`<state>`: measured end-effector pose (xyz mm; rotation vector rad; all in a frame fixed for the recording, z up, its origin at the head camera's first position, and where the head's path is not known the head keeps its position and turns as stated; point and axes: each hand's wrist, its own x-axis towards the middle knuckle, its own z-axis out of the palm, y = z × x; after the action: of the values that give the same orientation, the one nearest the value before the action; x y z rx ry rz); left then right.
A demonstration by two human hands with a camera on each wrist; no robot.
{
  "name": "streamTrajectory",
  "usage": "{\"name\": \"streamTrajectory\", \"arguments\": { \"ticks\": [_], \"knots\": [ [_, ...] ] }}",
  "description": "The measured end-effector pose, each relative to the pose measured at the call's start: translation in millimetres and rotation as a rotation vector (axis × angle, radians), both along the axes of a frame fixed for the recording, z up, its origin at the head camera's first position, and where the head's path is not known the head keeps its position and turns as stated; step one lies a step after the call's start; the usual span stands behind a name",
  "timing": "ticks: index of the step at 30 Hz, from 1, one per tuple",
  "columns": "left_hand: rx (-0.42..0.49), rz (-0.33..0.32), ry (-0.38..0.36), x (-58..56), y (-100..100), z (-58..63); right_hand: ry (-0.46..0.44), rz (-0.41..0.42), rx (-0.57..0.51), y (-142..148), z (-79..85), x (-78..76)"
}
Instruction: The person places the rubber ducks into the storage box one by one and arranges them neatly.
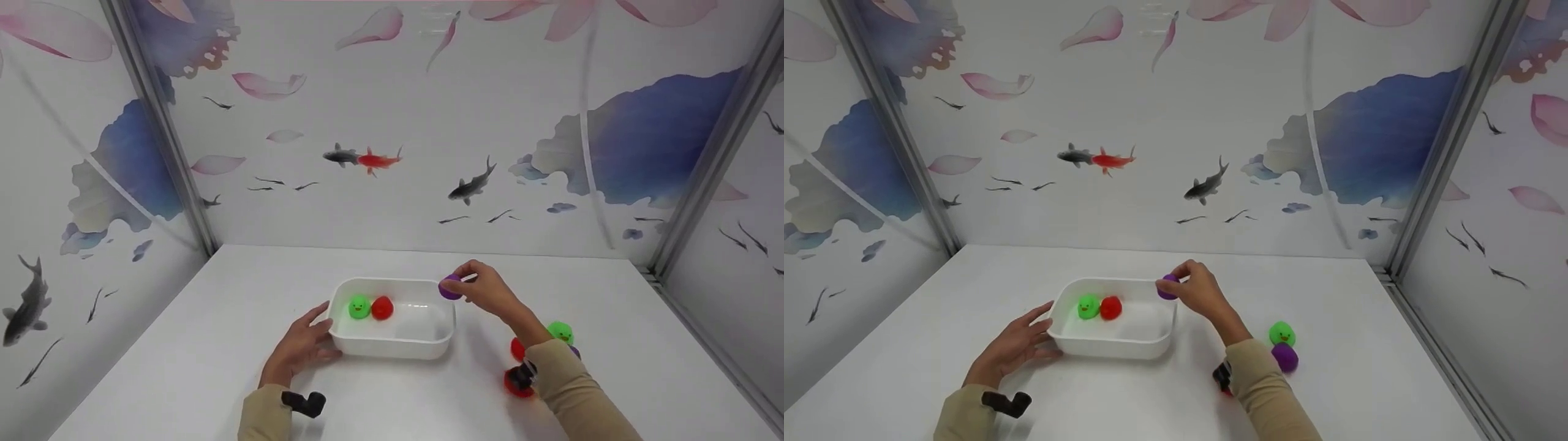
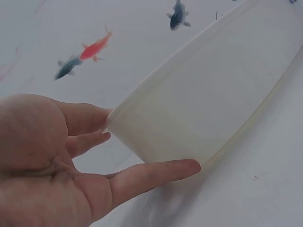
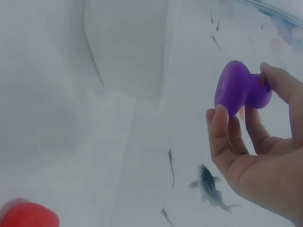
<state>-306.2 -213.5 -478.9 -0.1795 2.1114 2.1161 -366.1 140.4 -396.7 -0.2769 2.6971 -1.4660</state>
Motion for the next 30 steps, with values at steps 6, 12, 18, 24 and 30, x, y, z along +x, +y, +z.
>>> {"name": "streamTrajectory", "arguments": {
  "ticks": [6,12,18,24,30],
  "knots": [
    [0.002,-0.006,-0.002,0.8,1.8,0.4,-0.002,0.013,0.025,-22.3,-1.9,-5.0],
    [-0.005,0.020,-0.017,1.1,2.2,1.6,-0.044,0.031,0.014,-47.4,-4.8,-5.6],
    [-0.009,0.016,-0.016,0.6,-0.3,3.2,-0.105,0.014,0.008,-67.8,-7.9,-8.8],
    [-0.003,0.001,-0.013,0.1,0.3,5.8,-0.153,0.003,-0.002,-82.6,-12.6,-14.7],
    [0.017,-0.010,-0.013,0.3,0.1,3.6,-0.188,-0.011,0.021,-96.8,-19.7,-20.8]
  ]
}}
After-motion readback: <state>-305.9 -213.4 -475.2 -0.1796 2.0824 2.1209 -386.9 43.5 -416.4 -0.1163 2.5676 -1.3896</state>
